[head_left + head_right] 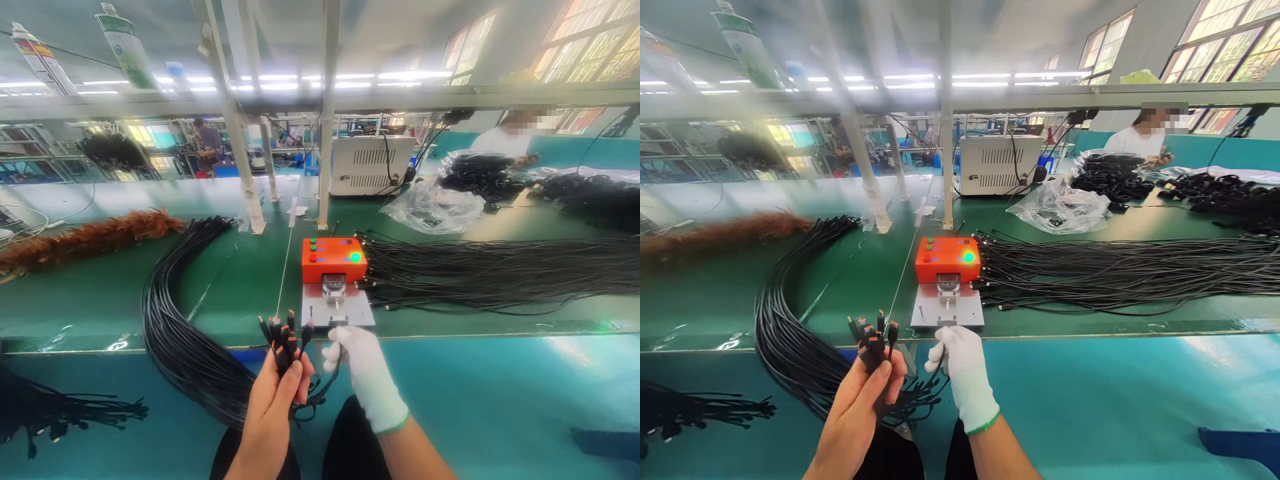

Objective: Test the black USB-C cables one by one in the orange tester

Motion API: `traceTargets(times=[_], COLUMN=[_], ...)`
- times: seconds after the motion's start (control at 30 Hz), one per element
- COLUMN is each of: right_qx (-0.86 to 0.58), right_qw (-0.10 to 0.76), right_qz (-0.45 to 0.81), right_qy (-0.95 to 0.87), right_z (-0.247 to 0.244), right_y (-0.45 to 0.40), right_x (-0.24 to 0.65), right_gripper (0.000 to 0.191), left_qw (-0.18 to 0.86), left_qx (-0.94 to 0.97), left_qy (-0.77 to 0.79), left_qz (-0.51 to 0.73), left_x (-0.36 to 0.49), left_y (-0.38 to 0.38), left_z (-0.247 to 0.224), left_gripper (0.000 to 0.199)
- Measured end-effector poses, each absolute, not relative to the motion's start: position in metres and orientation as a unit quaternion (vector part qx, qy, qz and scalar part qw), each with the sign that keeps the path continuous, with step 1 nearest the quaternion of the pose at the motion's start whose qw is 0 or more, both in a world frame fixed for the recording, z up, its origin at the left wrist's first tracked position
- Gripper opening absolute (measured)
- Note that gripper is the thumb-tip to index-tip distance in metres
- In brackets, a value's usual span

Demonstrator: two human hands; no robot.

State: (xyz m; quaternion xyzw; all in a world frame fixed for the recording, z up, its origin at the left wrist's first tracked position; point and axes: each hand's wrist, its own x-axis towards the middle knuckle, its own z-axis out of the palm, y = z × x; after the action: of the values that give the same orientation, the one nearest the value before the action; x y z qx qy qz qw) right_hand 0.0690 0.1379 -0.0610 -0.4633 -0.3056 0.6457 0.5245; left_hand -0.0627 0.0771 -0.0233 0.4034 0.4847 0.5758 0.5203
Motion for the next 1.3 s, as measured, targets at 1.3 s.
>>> traceTargets(times=[1.3], right_qx=[-0.478], right_qw=[0.506], right_qz=[0.617], right_qy=[-0.366], right_z=[-0.056], right_y=[0.131], right_x=[0.075], right_gripper=[0.021], left_qw=[0.555], left_qx=[0.382], left_qy=[0.466], left_qz=[0.573], left_x=[-0.060], left_y=[0.080], left_z=[-0.016], left_gripper=[0.013])
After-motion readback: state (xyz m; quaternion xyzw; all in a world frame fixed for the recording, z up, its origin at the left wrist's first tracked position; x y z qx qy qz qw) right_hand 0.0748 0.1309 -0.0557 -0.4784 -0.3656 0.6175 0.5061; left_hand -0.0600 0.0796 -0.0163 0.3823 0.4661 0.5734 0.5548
